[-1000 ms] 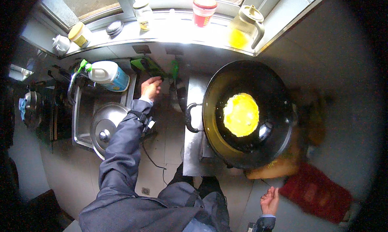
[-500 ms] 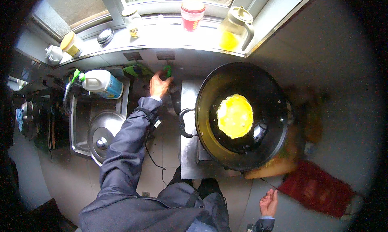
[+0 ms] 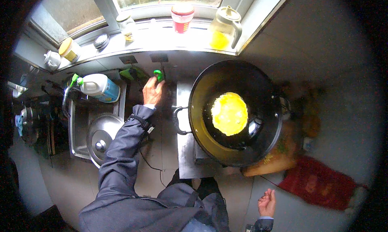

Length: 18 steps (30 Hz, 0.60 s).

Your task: The person turns on a portable electric stove, places a wok on it, and pours beaten eggs from a bowl into the hot wok. They then use a spatula to fold and stir the cooking eggs until they form a solid mass.

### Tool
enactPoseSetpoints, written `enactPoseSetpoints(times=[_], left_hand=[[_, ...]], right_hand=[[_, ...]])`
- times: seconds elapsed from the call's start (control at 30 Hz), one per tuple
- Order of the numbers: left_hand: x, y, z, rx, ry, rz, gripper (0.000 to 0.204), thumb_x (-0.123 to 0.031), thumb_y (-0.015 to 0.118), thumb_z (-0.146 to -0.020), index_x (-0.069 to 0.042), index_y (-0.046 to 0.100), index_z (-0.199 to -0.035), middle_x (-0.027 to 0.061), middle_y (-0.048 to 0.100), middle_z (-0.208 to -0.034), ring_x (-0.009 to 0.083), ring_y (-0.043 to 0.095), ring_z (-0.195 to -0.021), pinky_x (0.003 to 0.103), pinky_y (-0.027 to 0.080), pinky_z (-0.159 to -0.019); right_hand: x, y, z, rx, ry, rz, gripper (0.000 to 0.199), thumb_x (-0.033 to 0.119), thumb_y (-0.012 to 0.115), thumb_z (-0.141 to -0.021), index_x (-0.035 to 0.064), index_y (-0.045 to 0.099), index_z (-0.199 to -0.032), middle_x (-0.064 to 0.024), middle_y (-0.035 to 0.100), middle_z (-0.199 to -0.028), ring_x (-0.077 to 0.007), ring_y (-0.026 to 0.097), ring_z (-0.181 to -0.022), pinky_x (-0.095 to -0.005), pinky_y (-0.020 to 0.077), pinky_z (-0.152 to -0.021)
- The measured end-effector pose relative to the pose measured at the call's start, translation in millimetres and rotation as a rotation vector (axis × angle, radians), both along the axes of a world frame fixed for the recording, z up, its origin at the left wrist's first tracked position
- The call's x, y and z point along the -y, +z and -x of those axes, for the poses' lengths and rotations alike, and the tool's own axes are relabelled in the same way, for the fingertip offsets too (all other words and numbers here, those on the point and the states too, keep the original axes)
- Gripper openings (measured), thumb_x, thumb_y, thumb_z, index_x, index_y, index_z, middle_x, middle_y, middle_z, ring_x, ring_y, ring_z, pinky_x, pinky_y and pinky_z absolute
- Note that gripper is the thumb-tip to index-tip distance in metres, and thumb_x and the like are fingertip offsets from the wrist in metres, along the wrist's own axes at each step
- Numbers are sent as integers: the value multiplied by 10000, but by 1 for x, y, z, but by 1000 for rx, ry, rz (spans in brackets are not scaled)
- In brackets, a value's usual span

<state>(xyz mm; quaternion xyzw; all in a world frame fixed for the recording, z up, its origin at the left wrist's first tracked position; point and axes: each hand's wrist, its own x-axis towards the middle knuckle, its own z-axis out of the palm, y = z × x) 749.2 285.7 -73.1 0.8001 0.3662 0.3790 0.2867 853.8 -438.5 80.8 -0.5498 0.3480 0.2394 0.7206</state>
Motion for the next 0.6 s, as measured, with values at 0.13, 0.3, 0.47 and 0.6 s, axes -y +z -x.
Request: enactPoseSetpoints(times=[0.13,0.3,0.47,0.6], left_hand=[[0,5,24,-2,32,134,382,-204,734,-937,2,660,-1250,204,677,-1080,399,667,-1012,438,526,-880],[13,25,55,0,73,-34,397,-234,754,-938,6,665,-1241,180,684,-1101,374,675,-1012,419,533,-886],[48,62,86,27,18,-113,419,-236,800,-907,4,675,-1227,150,688,-1064,313,687,-965,384,540,-845],[82,92,106,69,13,-33,419,-223,857,-861,6,688,-1168,113,677,-990,237,666,-867,340,533,-775]], right_hand=[[-8,6,7,28,91,11,251,361,667,-1030,114,713,-1041,-5,730,-875,-87,633,-645,-247,506,-578],[-60,29,27,178,499,177,223,256,662,-1033,45,688,-1101,-47,717,-891,-119,644,-660,-253,523,-596],[-147,52,45,271,1057,206,229,69,692,-980,-35,702,-1184,-94,746,-957,-142,699,-811,-277,583,-734],[-213,48,64,441,1328,65,228,57,716,-961,-23,730,-1174,-68,751,-961,-107,693,-848,-242,569,-761]])
